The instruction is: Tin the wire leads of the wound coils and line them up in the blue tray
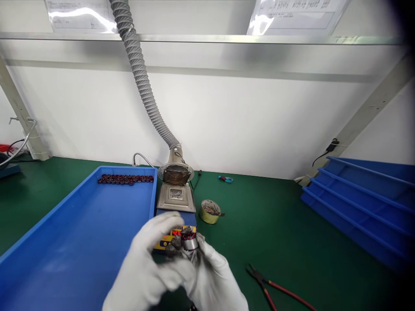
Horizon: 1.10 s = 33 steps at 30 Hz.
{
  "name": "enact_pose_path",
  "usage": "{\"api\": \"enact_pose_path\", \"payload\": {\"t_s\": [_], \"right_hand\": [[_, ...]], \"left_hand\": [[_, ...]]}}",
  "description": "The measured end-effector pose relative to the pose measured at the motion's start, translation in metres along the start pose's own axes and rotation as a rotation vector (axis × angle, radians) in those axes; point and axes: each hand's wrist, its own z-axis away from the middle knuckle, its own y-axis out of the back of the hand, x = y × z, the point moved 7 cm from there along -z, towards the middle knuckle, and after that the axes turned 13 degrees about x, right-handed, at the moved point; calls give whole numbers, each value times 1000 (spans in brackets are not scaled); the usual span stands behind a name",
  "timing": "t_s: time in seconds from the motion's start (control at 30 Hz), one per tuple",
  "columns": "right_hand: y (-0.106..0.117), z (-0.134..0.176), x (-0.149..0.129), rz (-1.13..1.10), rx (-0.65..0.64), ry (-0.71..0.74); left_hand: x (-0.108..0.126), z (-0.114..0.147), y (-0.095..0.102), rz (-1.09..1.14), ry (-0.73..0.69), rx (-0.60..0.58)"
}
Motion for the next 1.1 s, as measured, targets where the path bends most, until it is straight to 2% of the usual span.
{"api": "enact_pose_path", "payload": {"t_s": [0.03,0.1,0.17,0.23,0.33,0.43,0.5,0.53,0.63,0.7,0.9,0.97,1.03,1.07,1.1], "right_hand": [[0,-1,0,-3,-3,9],[3,-1,0,7,2,21],[6,-1,0,51,24,39],[11,-1,1,108,58,64],[14,0,3,196,70,65],[18,0,3,235,66,54],[19,0,0,241,69,69],[19,0,-2,250,73,80],[17,0,-5,291,95,109],[14,1,-4,313,101,111],[14,4,0,332,95,120],[16,4,0,338,86,112],[17,4,-1,343,78,106],[16,4,-2,345,77,107],[16,4,-4,347,78,112]], "left_hand": [[6,2,-7,-58,-71,-60],[17,4,-14,-64,-199,-88],[19,4,-15,12,-230,-85],[12,1,-14,125,-164,-84],[-4,-2,-8,289,8,-31],[-17,-4,3,478,204,115],[-18,-5,10,501,283,179],[-15,-5,10,452,294,141],[-6,-2,-2,213,301,-106],[-3,0,-8,182,310,-153],[-7,5,-10,498,336,-44],[-11,5,-1,598,401,62],[-13,4,9,604,456,179],[-12,3,12,556,468,190],[-10,2,11,479,471,152]]}}
